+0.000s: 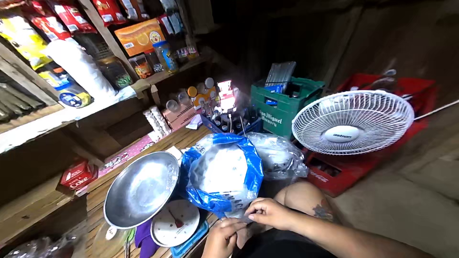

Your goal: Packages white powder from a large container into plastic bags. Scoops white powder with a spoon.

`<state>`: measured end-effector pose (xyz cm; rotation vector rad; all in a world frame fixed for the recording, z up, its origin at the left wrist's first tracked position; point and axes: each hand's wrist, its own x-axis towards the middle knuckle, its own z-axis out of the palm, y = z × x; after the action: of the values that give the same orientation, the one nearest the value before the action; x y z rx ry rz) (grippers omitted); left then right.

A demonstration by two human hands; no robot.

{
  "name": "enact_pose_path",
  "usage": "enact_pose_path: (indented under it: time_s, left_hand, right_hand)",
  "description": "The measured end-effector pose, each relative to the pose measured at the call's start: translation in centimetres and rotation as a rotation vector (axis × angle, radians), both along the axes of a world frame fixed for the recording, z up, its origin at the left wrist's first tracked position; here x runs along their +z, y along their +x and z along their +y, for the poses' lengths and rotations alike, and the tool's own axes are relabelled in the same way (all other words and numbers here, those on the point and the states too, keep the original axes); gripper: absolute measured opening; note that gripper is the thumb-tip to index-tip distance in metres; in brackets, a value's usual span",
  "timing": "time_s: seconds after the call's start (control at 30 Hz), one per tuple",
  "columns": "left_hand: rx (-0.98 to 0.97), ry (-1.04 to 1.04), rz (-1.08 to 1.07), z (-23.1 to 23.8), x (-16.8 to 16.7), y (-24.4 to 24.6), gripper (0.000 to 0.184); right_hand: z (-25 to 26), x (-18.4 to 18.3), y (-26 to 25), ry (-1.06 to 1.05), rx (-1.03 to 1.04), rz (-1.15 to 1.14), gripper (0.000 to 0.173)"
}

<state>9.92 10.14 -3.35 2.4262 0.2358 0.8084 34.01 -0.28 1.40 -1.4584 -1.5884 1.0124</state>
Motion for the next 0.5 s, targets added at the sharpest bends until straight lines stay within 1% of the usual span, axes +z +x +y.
enact_pose_path:
  time_s: [0.13, 0.23, 0.3, 0.43, 0.5]
  left_hand:
    - [0.029, 0.006, -0.020, 0.3, -0.1, -0.7, 0.036]
    - [0.052, 0.025, -0.044, 0.5, -0.1, -0.7, 0.036]
    - [0.082, 0.024, -0.062, 0.6, -0.2, -0.6, 0.035]
    - [0.175, -0.067, -0.137, 0.6, -0.3, -0.3, 0.022]
    - [0.233, -0.089, -0.174, 0.3, -0.2, -0.2, 0.026]
  right_hand:
    - [0.3, 0.6, -0.1, 0.017, 0.028, -0.121, 0.024]
    - [0.7, 0.9, -0.3, 0.009, 0.012, -0.174, 0.024]
    - [0.8, 1.2, -0.5, -0.018, -0.018, -0.185, 0.024]
    - [1.0, 1.9, -1.5, -0.073, -0.079, -0.156, 0.023]
    - [1.1, 1.7, -2.0, -0.043, -0.084, -0.190, 0.023]
